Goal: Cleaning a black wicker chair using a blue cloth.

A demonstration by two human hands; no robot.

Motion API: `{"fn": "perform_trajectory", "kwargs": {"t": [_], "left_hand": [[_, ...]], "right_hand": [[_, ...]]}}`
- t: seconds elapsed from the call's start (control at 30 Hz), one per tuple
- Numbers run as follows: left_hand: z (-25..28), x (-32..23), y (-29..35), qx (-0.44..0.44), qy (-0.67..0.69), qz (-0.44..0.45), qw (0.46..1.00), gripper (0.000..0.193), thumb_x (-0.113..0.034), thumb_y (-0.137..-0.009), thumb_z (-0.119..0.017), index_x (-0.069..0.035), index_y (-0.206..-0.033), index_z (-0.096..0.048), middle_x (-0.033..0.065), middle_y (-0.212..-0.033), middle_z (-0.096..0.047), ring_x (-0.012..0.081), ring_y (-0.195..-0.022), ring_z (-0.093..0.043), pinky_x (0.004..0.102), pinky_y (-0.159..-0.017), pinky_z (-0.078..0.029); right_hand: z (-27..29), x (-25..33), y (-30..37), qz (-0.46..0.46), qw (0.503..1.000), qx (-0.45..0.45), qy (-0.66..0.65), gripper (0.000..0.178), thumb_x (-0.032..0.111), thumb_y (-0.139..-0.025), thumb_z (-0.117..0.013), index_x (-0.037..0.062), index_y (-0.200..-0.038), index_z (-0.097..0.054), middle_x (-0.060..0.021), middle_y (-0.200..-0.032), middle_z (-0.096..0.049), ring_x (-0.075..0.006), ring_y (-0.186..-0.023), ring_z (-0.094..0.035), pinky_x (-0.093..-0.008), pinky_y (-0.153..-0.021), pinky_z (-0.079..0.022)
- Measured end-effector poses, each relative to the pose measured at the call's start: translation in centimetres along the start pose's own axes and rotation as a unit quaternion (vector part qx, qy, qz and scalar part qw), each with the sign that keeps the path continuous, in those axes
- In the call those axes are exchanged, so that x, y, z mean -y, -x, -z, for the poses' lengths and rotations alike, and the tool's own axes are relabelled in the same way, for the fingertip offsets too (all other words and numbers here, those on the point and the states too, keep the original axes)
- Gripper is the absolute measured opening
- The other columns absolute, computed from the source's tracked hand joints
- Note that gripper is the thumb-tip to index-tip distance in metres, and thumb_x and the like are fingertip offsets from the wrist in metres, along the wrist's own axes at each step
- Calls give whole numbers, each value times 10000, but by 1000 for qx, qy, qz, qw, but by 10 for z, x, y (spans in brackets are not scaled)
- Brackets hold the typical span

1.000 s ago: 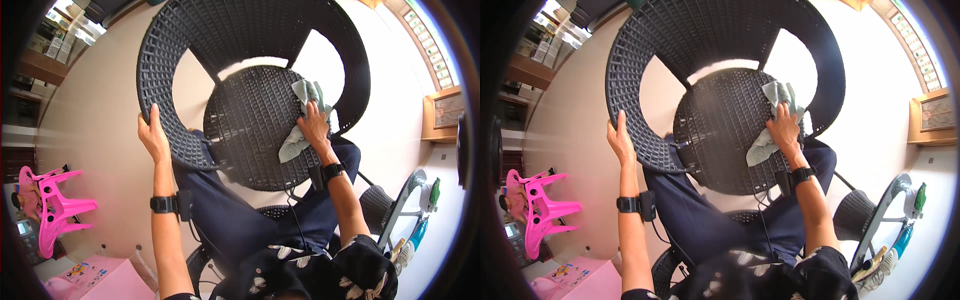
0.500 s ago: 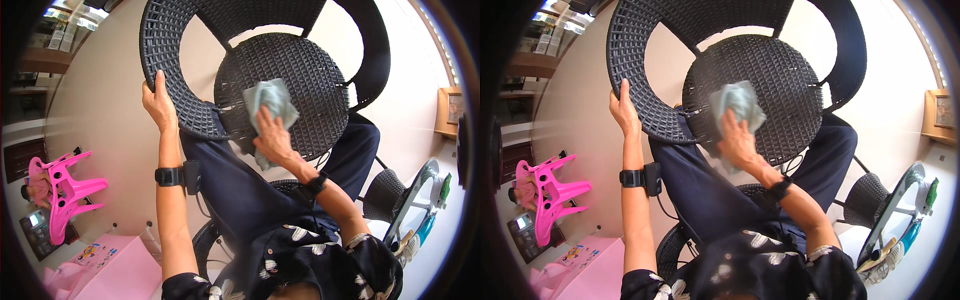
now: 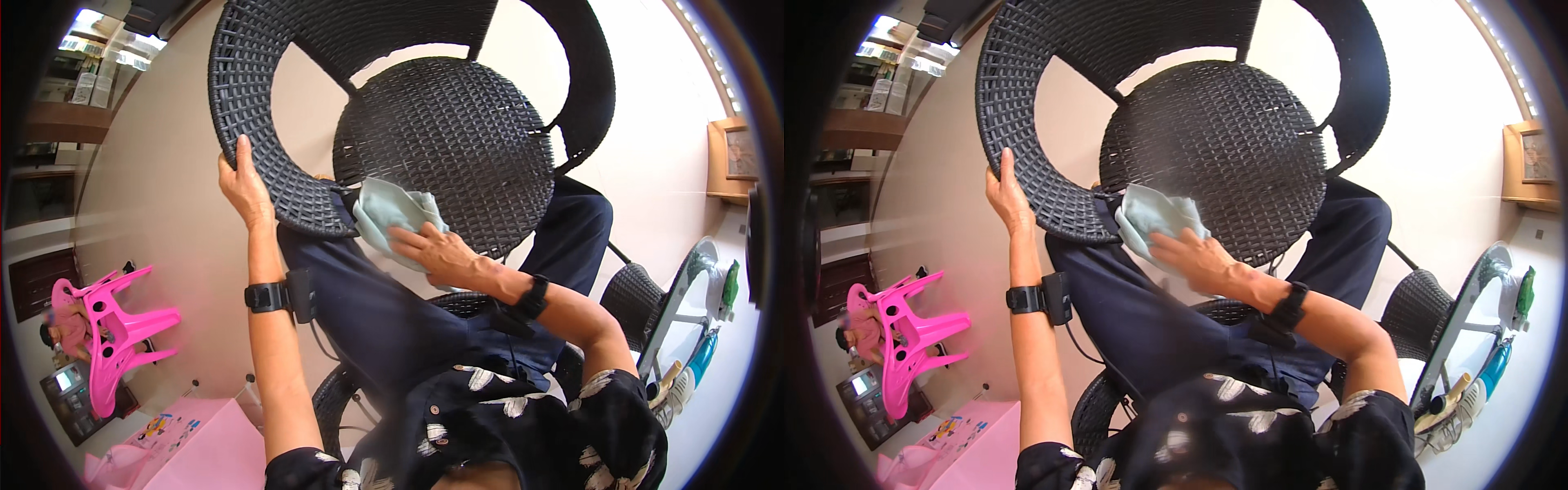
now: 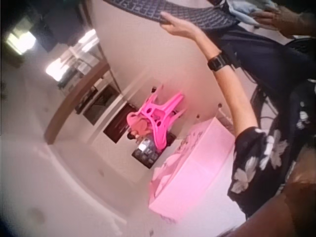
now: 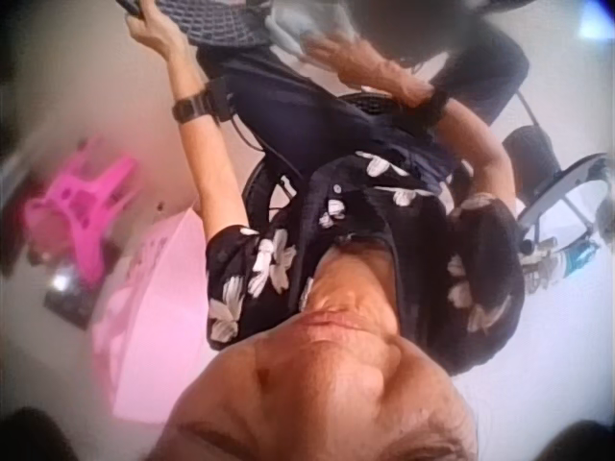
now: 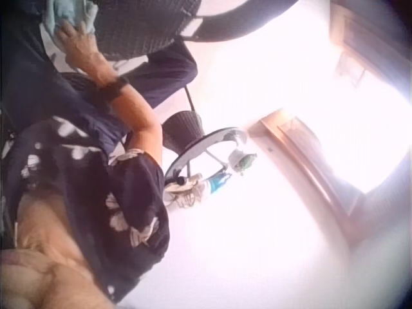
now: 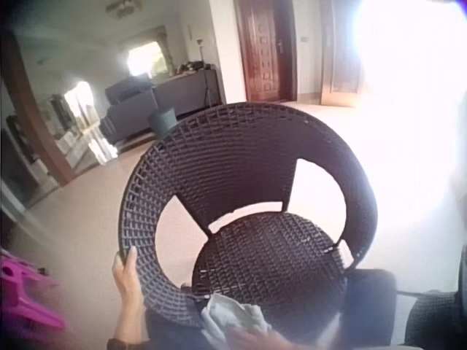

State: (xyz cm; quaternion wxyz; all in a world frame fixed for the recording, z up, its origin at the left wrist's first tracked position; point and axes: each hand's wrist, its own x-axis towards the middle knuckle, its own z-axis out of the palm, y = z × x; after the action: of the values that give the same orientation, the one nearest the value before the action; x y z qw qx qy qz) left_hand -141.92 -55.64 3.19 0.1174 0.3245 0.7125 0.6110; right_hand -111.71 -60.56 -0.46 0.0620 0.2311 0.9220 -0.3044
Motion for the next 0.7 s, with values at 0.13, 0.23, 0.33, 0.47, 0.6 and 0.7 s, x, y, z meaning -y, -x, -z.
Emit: {"fn": "perform_trajectory", "kwargs": {"t": [0.13,0.23,0.33,0.47,0.6,0.7], "left_hand": [[0,-2,0,12,-7,2,1000,426,-341,-867,-590,64,-997,-587,92,-904,-619,170,-798,-551,297,-756,-435],[2,-2,1,12,16,11,1000,414,-317,-877,-585,70,-1025,-584,109,-978,-615,179,-872,-557,294,-811,-429],[4,-7,1,10,10,16,1000,401,-306,-881,-581,65,-1034,-583,104,-1004,-610,177,-913,-551,290,-834,-420],[-2,-8,3,24,23,48,998,393,-306,-878,-584,54,-1037,-585,89,-1005,-605,164,-916,-547,287,-841,-416],[3,-3,-5,28,43,47,998,390,-291,-873,-599,51,-1057,-569,90,-1014,-601,164,-911,-550,293,-839,-422],[1,1,-5,29,50,51,997,379,-273,-873,-601,56,-1057,-559,100,-987,-606,171,-861,-570,300,-791,-456]], "right_hand": [[0,-31,54,-79,993,16,91,823,-7,-599,-666,154,-1346,-360,38,-1426,-261,-231,-991,-468,-366,-742,-527],[14,-52,87,-128,977,29,169,766,15,-662,-640,170,-1357,-357,37,-1440,-250,-210,-1014,-452,-375,-772,-481],[24,-78,105,-170,960,-6,224,749,-17,-673,-600,188,-1355,-367,42,-1446,-258,-197,-986,-454,-338,-767,-453],[31,-107,116,-220,950,-51,215,759,-51,-686,-570,204,-1365,-348,62,-1444,-263,-195,-978,-446,-350,-797,-445],[26,-126,109,-207,938,-107,258,784,-75,-690,-546,224,-1380,-326,84,-1443,-253,-194,-951,-456,-370,-805,-482],[18,-159,101,-254,900,-177,308,777,-72,-710,-533,279,-1374,-331,102,-1451,-240,-204,-967,-458,-384,-805,-497]]}}
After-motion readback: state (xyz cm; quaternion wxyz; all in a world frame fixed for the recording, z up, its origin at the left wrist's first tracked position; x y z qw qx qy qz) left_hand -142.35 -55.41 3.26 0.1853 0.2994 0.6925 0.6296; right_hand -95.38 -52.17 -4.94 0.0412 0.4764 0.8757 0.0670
